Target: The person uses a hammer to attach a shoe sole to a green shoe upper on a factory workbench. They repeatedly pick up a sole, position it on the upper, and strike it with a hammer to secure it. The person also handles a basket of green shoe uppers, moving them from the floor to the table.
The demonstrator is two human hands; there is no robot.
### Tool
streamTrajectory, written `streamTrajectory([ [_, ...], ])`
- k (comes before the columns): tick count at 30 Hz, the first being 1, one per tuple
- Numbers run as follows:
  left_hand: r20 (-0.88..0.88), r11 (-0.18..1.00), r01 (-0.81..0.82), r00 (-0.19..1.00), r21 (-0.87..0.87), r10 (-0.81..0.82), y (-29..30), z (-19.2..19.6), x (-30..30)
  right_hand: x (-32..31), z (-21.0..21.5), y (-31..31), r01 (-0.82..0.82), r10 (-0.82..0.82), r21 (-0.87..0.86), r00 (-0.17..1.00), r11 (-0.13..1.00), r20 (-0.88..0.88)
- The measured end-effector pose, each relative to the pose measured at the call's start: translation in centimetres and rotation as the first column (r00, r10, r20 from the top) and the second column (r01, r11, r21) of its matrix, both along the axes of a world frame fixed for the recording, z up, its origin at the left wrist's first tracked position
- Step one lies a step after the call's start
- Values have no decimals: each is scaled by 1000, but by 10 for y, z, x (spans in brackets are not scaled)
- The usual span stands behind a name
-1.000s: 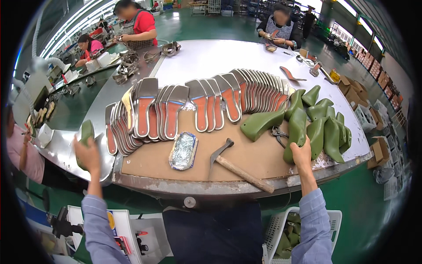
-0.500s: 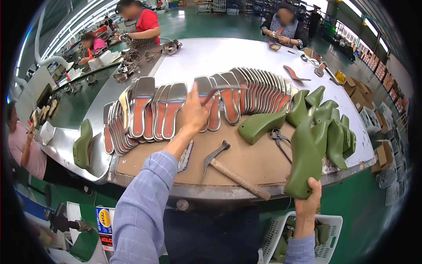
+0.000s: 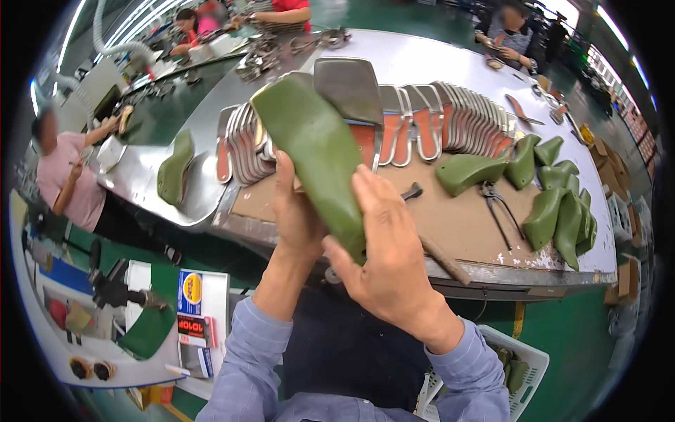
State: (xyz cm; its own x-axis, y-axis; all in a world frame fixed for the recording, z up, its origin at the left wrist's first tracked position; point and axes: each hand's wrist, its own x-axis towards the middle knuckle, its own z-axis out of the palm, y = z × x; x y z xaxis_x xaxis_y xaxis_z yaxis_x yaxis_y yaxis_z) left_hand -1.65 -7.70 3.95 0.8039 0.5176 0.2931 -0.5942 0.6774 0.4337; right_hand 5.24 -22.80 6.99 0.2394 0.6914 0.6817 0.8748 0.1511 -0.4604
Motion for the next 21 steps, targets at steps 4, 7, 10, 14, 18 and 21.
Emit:
streamTrajectory([
  [4, -47, 984, -69, 997, -165, 62, -11, -3, -25, -8, -30, -2, -47, 59, 36, 878, 998, -475],
  [7, -104, 985, -70, 993, -159, 54, -18, -12, -32, -21, -52, -7, -251, 203, 94, 451, 963, -869],
  [10, -260, 987, -132, 953, 97, 153, -13, -22, -47, -13, -65, -11, -425, 309, 189, 233, 885, -922],
  [14, -56, 862, -506, 860, 28, 507, 4, -18, -71, -3, -85, -7, -308, 284, -24, 902, 951, -326],
  [18, -415, 664, -729, 559, 165, 717, 20, -76, -123, -16, -101, 6, -287, 278, -171, 958, 943, -73],
  [21, -278, 358, -389, 247, 849, 928, 51, -115, -167, -22, -114, 10, -232, 252, -308, 967, 923, 26],
])
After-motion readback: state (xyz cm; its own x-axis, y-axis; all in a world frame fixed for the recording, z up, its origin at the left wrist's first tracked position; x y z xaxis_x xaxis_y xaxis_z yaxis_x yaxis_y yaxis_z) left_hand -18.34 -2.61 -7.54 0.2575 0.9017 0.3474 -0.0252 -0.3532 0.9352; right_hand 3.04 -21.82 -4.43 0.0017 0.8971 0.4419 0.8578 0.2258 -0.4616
